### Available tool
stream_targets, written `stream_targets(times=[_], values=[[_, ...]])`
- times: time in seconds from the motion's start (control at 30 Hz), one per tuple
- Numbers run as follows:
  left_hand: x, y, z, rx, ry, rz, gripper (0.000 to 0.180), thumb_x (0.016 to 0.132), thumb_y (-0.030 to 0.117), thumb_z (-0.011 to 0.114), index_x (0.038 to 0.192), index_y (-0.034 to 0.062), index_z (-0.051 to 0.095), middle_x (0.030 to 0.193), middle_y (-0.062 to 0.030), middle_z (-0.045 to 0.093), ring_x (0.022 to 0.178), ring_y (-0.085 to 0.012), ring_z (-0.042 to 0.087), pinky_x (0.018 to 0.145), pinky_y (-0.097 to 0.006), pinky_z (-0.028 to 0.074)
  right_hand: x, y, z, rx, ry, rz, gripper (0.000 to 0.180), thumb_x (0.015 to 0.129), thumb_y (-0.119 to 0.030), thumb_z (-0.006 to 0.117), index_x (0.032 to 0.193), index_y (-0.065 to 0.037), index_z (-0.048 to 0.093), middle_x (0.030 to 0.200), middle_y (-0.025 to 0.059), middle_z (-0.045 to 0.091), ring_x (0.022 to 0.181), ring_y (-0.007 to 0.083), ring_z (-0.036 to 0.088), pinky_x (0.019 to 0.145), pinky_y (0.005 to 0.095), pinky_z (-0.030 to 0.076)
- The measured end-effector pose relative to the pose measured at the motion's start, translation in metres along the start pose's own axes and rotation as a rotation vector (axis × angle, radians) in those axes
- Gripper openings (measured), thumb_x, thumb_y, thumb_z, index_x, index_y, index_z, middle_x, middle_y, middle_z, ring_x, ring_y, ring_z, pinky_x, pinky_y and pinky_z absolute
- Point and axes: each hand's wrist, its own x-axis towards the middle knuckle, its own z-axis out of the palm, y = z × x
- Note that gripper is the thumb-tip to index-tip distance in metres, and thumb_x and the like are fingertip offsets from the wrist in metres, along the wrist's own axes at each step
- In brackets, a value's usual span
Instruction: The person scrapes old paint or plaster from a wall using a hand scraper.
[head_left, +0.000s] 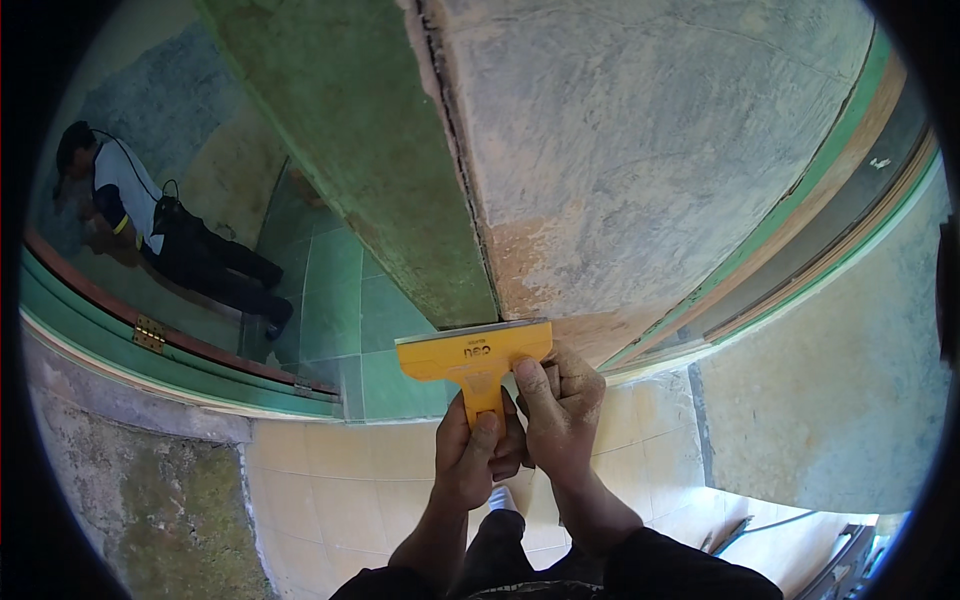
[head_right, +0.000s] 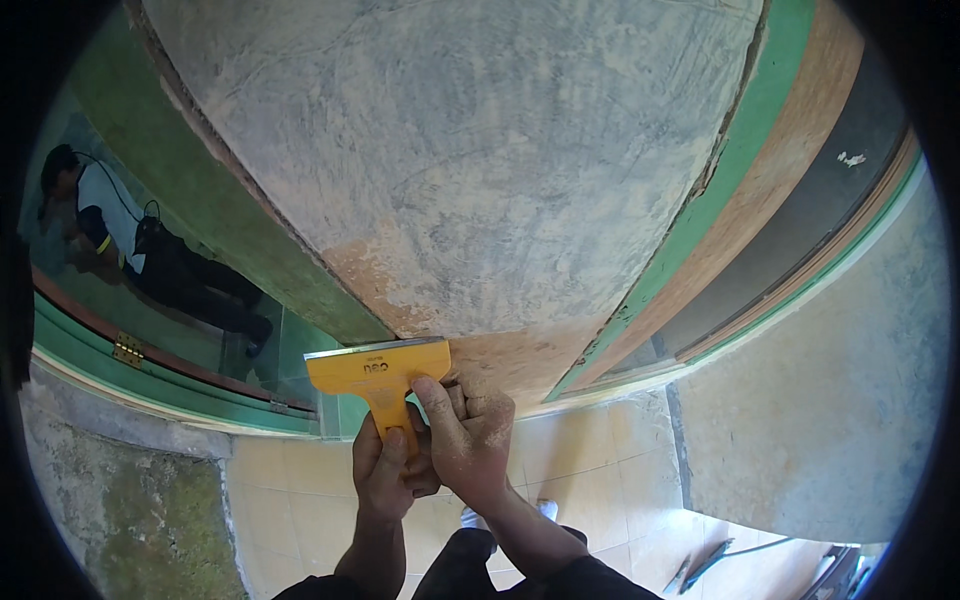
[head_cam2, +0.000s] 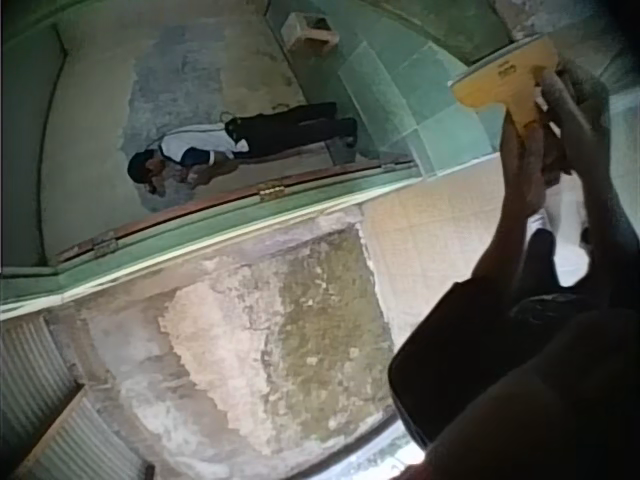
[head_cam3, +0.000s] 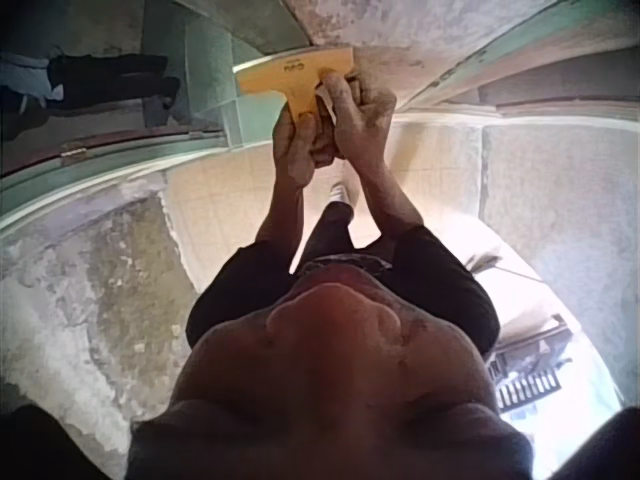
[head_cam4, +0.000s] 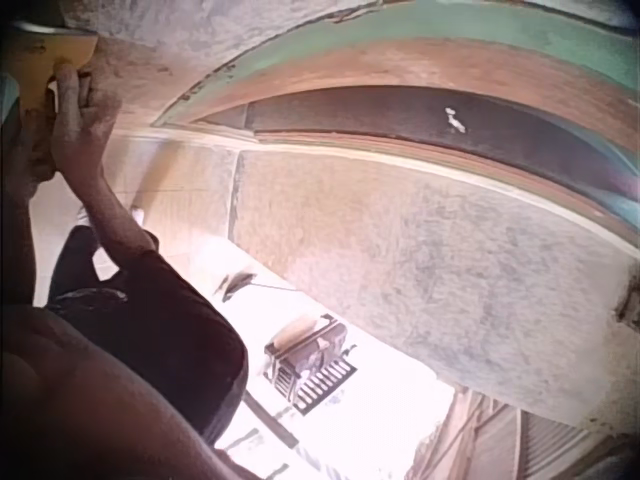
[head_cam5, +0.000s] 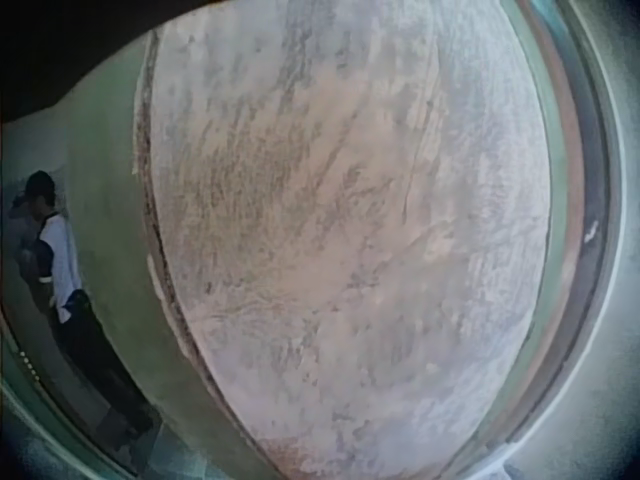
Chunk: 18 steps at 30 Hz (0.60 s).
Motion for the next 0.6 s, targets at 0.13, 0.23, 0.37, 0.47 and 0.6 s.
stream_targets(times=[0.13,0.23,0.37,0.47,0.6], values=[[-0.003,-0.006,0.005,0.074,0.086,0.045,0.025,0.098,0.025,0.041,0.103,0.0017,0.043,0.063,0.0007,0.043,0.045,-0.0020,0.032,0.039,-0.017,0.026,-0.001,0.013,-0.001,-0.050,0.017,-0.030,0.018,0.090,-0.010,0.056,0.086,0.007,0.058,0.058,-0.0027,0.049,0.052,0.0000,0.041,0.043,0.0168,0.031],[-0.001,-0.005,0.007,0.112,0.117,0.060,0.024,0.098,0.025,0.041,0.103,0.0018,0.044,0.063,0.0024,0.043,0.046,-0.0007,0.033,0.039,-0.016,0.026,-0.001,0.008,0.007,-0.024,0.078,-0.028,0.018,0.089,-0.008,0.058,0.080,0.007,0.058,0.056,-0.0013,0.050,0.052,0.0009,0.041,0.043,0.0192,0.032],[0.000,-0.007,0.007,0.113,0.145,0.097,0.024,0.097,0.024,0.042,0.102,0.0012,0.045,0.064,0.0030,0.044,0.046,-0.0001,0.034,0.039,-0.016,0.026,-0.003,0.016,0.006,-0.111,0.099,-0.054,0.022,0.087,-0.006,0.060,0.069,0.006,0.056,0.050,-0.0012,0.047,0.051,0.0012,0.039,0.042,0.0220,0.031],[0.006,-0.001,0.019,0.120,0.136,0.128,0.024,0.097,0.024,0.042,0.102,0.0009,0.046,0.064,0.0031,0.045,0.046,0.0001,0.034,0.039,-0.015,0.027,0.002,0.006,0.001,-0.060,0.024,-0.108,0.019,0.091,-0.011,0.055,0.086,0.007,0.059,0.063,0.0015,0.055,0.051,0.0015,0.042,0.043,0.0170,0.033],[-0.004,-0.012,0.012,0.120,0.200,0.136,0.026,0.097,0.026,0.043,0.103,0.0012,0.046,0.064,0.0033,0.045,0.045,0.0002,0.034,0.038,-0.015,0.026,-0.006,0.017,0.001,-0.143,0.046,-0.066,0.018,0.090,-0.010,0.055,0.085,0.007,0.059,0.060,0.0000,0.054,0.051,0.0014,0.041,0.044,0.0168,0.031]])
